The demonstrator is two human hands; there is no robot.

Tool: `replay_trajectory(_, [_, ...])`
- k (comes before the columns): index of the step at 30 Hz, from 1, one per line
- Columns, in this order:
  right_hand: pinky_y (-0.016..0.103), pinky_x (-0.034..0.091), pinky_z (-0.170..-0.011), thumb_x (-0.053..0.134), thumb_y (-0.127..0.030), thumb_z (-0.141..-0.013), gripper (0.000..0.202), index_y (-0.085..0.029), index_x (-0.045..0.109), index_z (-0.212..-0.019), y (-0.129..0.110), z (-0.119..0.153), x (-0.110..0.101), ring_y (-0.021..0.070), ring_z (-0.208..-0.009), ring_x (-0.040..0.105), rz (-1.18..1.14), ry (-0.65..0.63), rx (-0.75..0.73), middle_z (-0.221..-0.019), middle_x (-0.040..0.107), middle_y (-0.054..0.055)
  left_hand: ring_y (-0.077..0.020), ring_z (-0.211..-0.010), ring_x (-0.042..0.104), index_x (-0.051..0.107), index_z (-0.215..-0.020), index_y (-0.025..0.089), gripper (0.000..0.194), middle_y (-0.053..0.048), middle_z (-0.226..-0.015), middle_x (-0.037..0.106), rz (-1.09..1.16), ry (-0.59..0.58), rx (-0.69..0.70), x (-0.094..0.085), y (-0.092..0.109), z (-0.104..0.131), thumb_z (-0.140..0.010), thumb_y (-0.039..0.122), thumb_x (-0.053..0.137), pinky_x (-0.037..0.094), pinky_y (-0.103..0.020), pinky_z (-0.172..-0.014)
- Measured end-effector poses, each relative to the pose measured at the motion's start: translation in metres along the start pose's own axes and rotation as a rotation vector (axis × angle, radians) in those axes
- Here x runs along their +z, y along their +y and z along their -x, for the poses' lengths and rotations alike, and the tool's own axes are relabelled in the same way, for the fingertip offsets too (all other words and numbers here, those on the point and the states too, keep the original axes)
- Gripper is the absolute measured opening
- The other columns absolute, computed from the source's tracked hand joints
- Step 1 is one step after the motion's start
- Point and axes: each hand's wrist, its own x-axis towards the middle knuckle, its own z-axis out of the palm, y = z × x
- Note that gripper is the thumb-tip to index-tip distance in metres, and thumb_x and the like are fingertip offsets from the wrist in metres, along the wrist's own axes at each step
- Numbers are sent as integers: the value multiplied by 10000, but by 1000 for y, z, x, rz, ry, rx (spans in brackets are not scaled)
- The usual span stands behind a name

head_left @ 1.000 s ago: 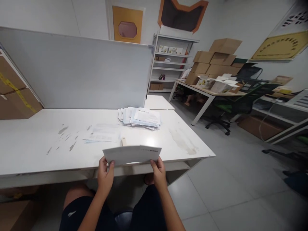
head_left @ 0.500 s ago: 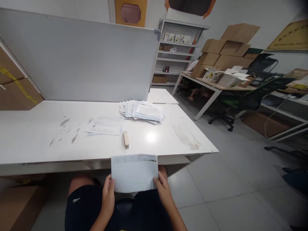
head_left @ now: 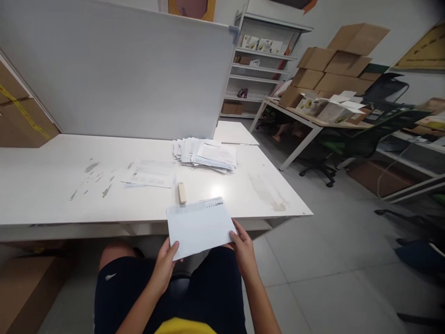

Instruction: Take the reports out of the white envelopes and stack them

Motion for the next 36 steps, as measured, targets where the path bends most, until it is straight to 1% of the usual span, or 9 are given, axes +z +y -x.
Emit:
replay_trajectory(3, [473,463,-986,623,-475,-781,630,-181,535,-1330,-3,2,0,315,-1224,537,225,124,-179,-1373,550,133,-137,-556,538,651,-1009,129,528,-23,-672,631,-40,-72,-4,6,4,-1,-674,526,744,386,-230,-469])
replay_trajectory(7, [519,348,-1093,502,-385,-882,443,-182,576,-1269,-13,7,14,283,-1315,440,617,228,-623,-1366,547,128,-131,-545,522,658,-983,125,493,-11,-645,612,-83,-98,34,16,13,-9,-685,509,737,377,-228,-468])
replay_trajectory(9, [511,385,-1073,459,-316,-912,368,-189,598,-1229,-19,7,32,260,-1270,489,712,106,-768,-1302,596,123,-135,-562,530,659,-1019,125,489,-19,-671,628,-74,-94,40,19,15,-13,-705,494,722,385,-228,-483])
replay_trajectory(13, [478,411,-1073,404,-149,-895,433,-186,545,-1302,-27,-7,79,238,-1310,460,959,-344,-913,-1383,541,115,-198,-813,633,623,-1173,183,488,-71,-976,703,-7,-99,-17,23,15,-19,-726,365,696,471,-261,-656])
replay_trajectory(16, [470,373,-1108,407,-35,-791,585,-83,468,-1371,-27,-21,108,255,-1378,368,1159,-527,-959,-1464,441,161,-235,-954,639,598,-1218,213,534,-65,-1073,698,63,-91,-76,25,14,-20,-694,288,673,480,-294,-765])
replay_trajectory(18, [453,362,-1113,416,-8,-747,608,-23,476,-1351,-26,-27,119,269,-1363,382,1251,-549,-961,-1441,461,190,-218,-877,648,597,-1206,205,523,-56,-1000,707,91,-80,-76,26,12,-21,-697,304,663,480,-283,-723])
replay_trajectory(24, [426,382,-1058,435,4,-734,531,-36,558,-1249,-25,-25,131,279,-1289,428,1305,-424,-982,-1327,564,174,-103,-429,450,619,-914,156,445,52,-508,499,-114,-3,-6,27,6,-27,-676,524,697,320,-213,-419])
replay_trajectory(30, [390,415,-955,461,-15,-739,423,-95,598,-1131,-34,-22,139,265,-1127,495,1326,-399,-947,-1196,613,146,-81,-389,376,536,-741,176,446,75,-476,408,-181,90,127,29,10,-30,-729,618,597,291,-205,-378])
replay_trajectory(36, [383,414,-908,498,-48,-744,353,-108,599,-1076,-26,-24,141,261,-1028,511,1337,-370,-902,-1138,621,136,-77,-349,356,503,-704,190,413,85,-409,377,-239,48,137,29,9,-34,-780,595,538,268,-194,-365])
